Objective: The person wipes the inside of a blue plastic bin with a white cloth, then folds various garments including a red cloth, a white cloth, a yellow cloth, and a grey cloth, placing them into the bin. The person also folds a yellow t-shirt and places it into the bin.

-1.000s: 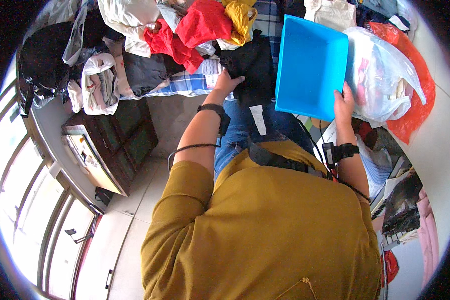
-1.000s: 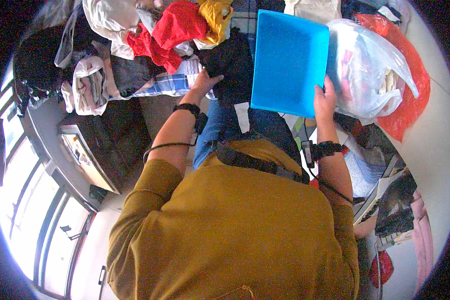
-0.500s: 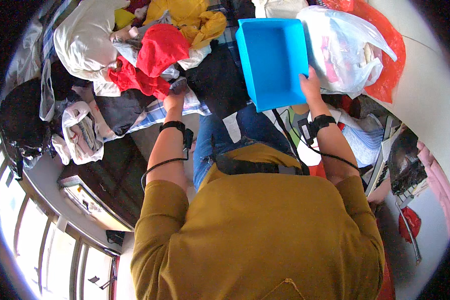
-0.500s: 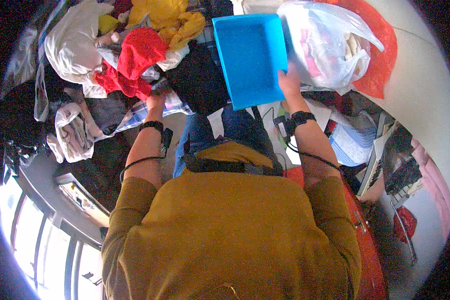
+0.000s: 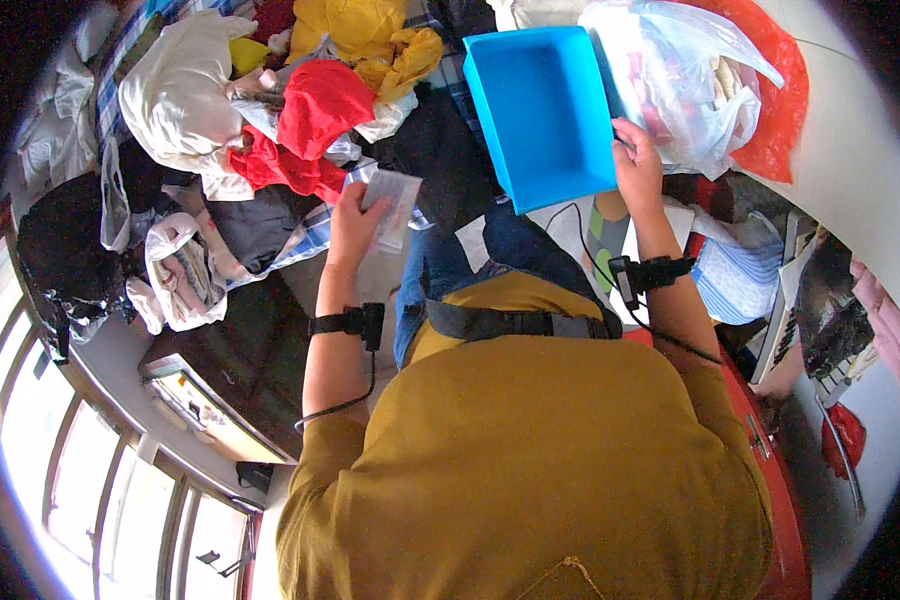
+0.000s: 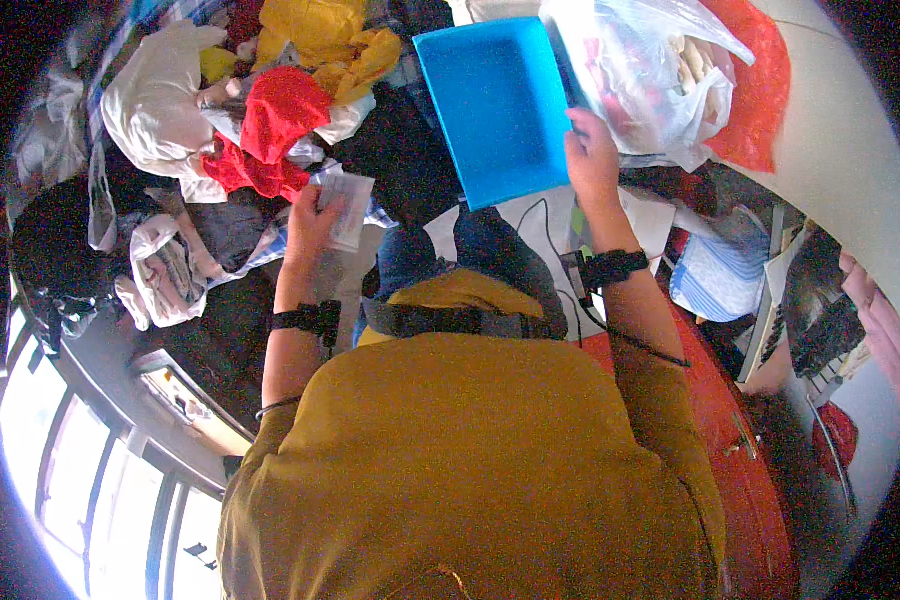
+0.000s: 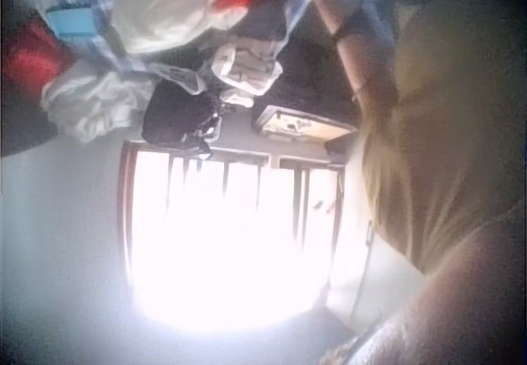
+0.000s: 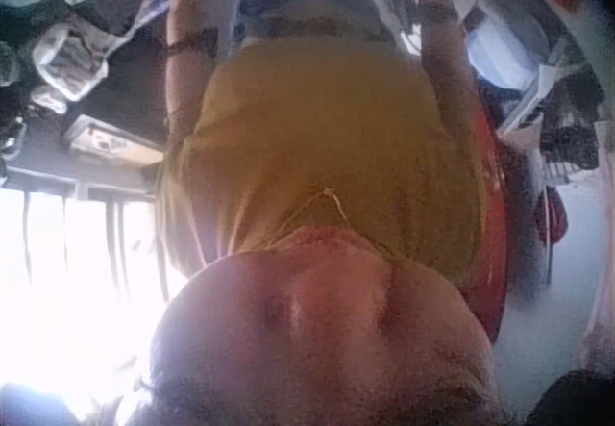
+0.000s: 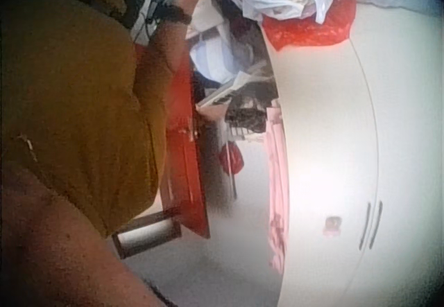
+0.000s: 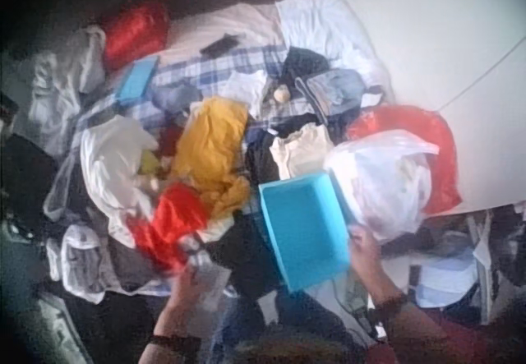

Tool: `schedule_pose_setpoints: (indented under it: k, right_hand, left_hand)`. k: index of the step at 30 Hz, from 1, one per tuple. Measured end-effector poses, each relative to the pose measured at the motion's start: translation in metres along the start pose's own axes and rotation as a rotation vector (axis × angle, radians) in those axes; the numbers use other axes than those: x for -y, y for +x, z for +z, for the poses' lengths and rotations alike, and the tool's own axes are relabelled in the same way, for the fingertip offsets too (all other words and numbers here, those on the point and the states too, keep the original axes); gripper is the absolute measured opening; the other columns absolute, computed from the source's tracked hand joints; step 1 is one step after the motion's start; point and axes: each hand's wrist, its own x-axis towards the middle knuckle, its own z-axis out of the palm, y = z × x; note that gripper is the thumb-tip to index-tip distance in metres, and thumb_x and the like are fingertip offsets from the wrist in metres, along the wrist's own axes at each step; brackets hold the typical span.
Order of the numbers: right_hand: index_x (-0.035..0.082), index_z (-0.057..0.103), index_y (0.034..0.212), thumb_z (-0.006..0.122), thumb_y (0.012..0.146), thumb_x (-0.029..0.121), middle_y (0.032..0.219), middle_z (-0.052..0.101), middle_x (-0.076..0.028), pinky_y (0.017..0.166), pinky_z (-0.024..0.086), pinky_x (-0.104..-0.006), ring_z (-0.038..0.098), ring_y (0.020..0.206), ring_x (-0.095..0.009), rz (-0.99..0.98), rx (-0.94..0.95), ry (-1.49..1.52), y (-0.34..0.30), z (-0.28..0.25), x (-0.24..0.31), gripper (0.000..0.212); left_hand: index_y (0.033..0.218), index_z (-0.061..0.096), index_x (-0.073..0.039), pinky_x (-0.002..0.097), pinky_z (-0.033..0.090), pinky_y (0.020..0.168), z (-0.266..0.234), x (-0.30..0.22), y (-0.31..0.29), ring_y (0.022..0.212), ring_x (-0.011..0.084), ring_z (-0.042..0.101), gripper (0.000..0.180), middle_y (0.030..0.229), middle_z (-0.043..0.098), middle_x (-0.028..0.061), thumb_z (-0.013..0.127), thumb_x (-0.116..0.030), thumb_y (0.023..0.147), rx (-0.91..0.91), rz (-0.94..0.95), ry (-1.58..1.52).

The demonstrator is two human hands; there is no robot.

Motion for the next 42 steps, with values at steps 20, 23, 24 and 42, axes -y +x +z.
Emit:
schedule_pose_setpoints:
  k: [20,23,24,42]
  right_hand:
    - [0.006,0.063,0.094,0.061,0.079,0.013,0.086,0.064,-0.017,0.071,0.049,-0.0409,0.061,0.081,-0.035,-0.145,0.145,-0.255,0.085,0.042,0.042,0.017]
    - [0.006,0.062,0.093,0.062,0.079,0.012,0.087,0.064,-0.017,0.072,0.048,-0.0412,0.061,0.083,-0.035,-0.144,0.145,-0.332,0.11,0.075,0.011,0.015]
    - [0.005,0.062,0.093,0.063,0.079,0.013,0.088,0.064,-0.017,0.071,0.048,-0.0404,0.061,0.083,-0.034,-0.154,0.15,-0.368,0.118,0.087,0.001,0.015]
    - [-0.002,0.053,0.116,0.061,0.081,0.018,0.116,0.056,-0.018,0.091,0.044,-0.0365,0.055,0.104,-0.029,0.538,0.06,0.151,0.121,0.153,-0.035,0.042]
  left_hand:
    - [0.105,0.057,0.001,0.0342,0.048,0.081,0.044,-0.176,0.058,0.091,0.0263,0.063,0.032,0.096,0.064,0.0155,0.066,-0.013,0.078,-0.119,0.482,0.153]
    - [0.104,0.057,0.001,0.0321,0.049,0.077,0.013,-0.133,0.052,0.086,0.0236,0.064,0.028,0.091,0.065,0.0144,0.063,-0.015,0.081,-0.11,0.228,0.147]
    - [0.103,0.057,0.001,0.0316,0.049,0.075,0.004,-0.118,0.046,0.085,0.0228,0.064,0.027,0.09,0.065,0.0141,0.062,-0.015,0.082,-0.099,0.146,0.159]
    - [0.099,0.06,-0.003,0.0331,0.05,0.075,0.012,-0.026,-0.022,0.085,0.0246,0.064,0.021,0.093,0.065,0.0134,0.061,-0.016,0.082,-0.049,-0.178,0.126]
